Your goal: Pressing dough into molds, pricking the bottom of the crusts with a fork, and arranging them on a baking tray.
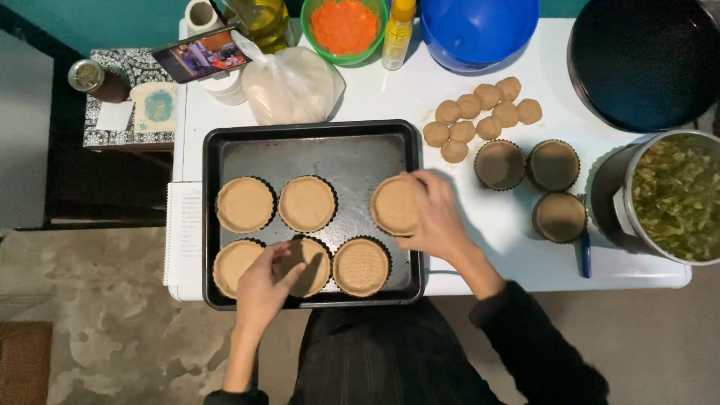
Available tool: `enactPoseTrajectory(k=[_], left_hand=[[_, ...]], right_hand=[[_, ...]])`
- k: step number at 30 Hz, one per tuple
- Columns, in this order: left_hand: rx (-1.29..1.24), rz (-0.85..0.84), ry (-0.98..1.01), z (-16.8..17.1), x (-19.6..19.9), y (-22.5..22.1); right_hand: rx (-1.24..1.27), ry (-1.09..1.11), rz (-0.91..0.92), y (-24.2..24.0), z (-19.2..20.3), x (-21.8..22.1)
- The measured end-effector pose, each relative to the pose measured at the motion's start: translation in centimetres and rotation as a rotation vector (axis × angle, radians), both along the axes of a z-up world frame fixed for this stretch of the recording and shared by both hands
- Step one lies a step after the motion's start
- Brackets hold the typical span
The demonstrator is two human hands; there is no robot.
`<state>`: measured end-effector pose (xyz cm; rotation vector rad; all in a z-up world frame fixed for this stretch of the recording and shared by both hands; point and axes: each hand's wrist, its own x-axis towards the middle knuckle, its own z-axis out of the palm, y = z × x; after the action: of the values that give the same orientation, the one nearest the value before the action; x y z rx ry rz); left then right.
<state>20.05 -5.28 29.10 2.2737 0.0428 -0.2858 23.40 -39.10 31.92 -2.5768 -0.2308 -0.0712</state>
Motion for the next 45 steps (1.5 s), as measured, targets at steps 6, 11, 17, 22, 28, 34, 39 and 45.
enactPoseTrajectory(k=[6,11,17,22,28,34,39,45], left_hand=[[0.086,-0.111,-0.309,-4.4,4.0,-0.3],[0.147,-0.148,-0.334,-4.3,7.0,-2.1],[0.243,-0.308,-0.327,-6.0,11.5,-4.5],[0.313,-0.422,-0.257,-5.8,13.0,-5.4],[0.295,-0.435,-0.157,-4.9,13.5,-6.6],[0.215,-0.587,-0.188,-6.1,12.4,-9.3],[0.182,-0.536,-0.142,-5.4,12.4,-9.3],[0.117,-0.204,-0.285,-8.1,11.5,-5.9]], right_hand=[[-0.050,0.197,0.316,2.7,-4.8,4.8],[0.126,0.209,0.375,0.3,-4.4,6.4],[0.132,-0.021,-0.436,-13.2,-12.4,6.6],[-0.611,0.339,-0.496,-19.4,-12.9,7.5],[-0.596,0.566,-0.481,-19.2,-12.1,7.0],[-0.261,0.177,-0.203,-8.5,-3.1,11.3],[-0.072,0.206,-0.127,3.3,-2.5,15.0],[-0.041,0.137,-0.168,9.9,-6.0,13.6]])
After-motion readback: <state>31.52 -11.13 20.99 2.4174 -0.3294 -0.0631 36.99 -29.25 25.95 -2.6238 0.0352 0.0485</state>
